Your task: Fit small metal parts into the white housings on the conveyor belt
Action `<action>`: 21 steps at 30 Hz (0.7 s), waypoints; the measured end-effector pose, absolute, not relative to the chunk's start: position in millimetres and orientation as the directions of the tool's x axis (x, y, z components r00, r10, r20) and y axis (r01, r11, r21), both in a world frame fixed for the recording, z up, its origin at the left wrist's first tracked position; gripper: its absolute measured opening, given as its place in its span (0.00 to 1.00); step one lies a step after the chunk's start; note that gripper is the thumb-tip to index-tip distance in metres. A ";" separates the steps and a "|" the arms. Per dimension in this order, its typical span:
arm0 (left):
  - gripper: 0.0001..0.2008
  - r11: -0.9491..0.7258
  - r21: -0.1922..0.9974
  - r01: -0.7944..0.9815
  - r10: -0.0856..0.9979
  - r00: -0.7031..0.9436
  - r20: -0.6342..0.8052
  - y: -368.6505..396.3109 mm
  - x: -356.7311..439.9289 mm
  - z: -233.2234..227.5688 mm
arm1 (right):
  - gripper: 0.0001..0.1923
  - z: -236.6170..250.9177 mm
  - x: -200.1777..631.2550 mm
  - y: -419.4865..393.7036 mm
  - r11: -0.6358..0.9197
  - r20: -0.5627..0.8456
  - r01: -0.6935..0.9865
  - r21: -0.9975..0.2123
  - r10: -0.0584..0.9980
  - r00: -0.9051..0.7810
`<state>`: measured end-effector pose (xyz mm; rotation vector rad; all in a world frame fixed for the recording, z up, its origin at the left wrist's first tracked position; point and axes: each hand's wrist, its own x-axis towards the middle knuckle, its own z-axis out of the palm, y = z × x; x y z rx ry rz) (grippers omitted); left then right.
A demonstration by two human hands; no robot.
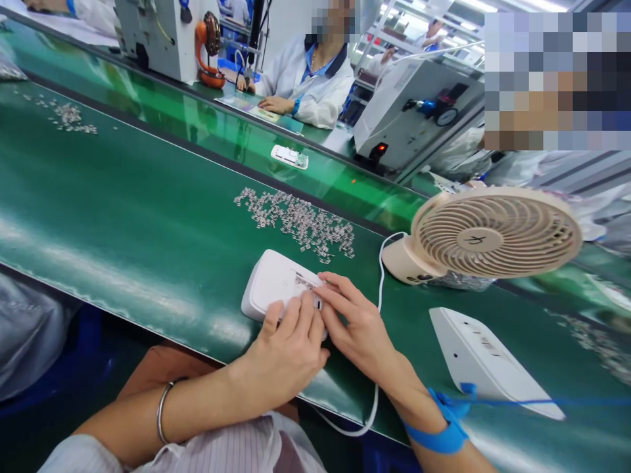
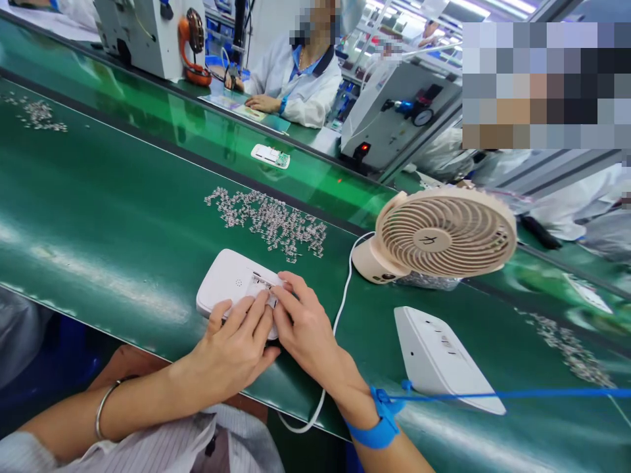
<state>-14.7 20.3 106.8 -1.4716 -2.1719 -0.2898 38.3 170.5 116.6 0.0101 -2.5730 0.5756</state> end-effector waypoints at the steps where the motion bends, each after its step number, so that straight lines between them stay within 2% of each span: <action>1: 0.21 0.394 -0.099 0.914 0.809 -0.293 0.510 20.3 -14.9 107.3 | 0.11 116.2 35.9 170.4 0.878 0.485 -0.105 -0.466 0.155 -0.860; 4: 0.21 0.397 -0.100 0.912 0.806 -0.294 0.514 20.6 -15.6 108.1 | 0.05 113.2 27.8 170.4 0.768 0.480 -0.050 -0.639 0.347 -0.805; 7: 0.21 0.398 -0.112 0.911 0.806 -0.288 0.517 21.2 -15.6 108.3 | 0.08 110.3 21.4 171.4 0.672 0.363 0.055 -0.738 0.465 -0.808; 10: 0.20 0.396 -0.113 0.911 0.800 -0.282 0.529 21.6 -16.0 107.7 | 0.11 109.5 17.4 172.9 0.609 0.253 0.130 -0.783 0.502 -0.827; 12: 0.19 0.388 -0.102 0.916 0.791 -0.274 0.547 21.1 -17.4 106.9 | 0.11 109.6 15.8 173.6 0.609 0.244 0.138 -0.781 0.501 -0.830; 17: 0.09 0.254 -0.086 0.964 0.749 -0.140 0.647 15.5 -22.6 105.7 | 0.12 110.6 17.1 177.3 0.617 0.287 0.107 -0.780 0.504 -0.815; 21: 0.08 0.228 -0.103 0.968 0.755 -0.109 0.647 9.8 -21.3 105.3 | 0.17 120.4 29.2 188.1 0.611 0.381 0.114 -0.783 0.617 -0.688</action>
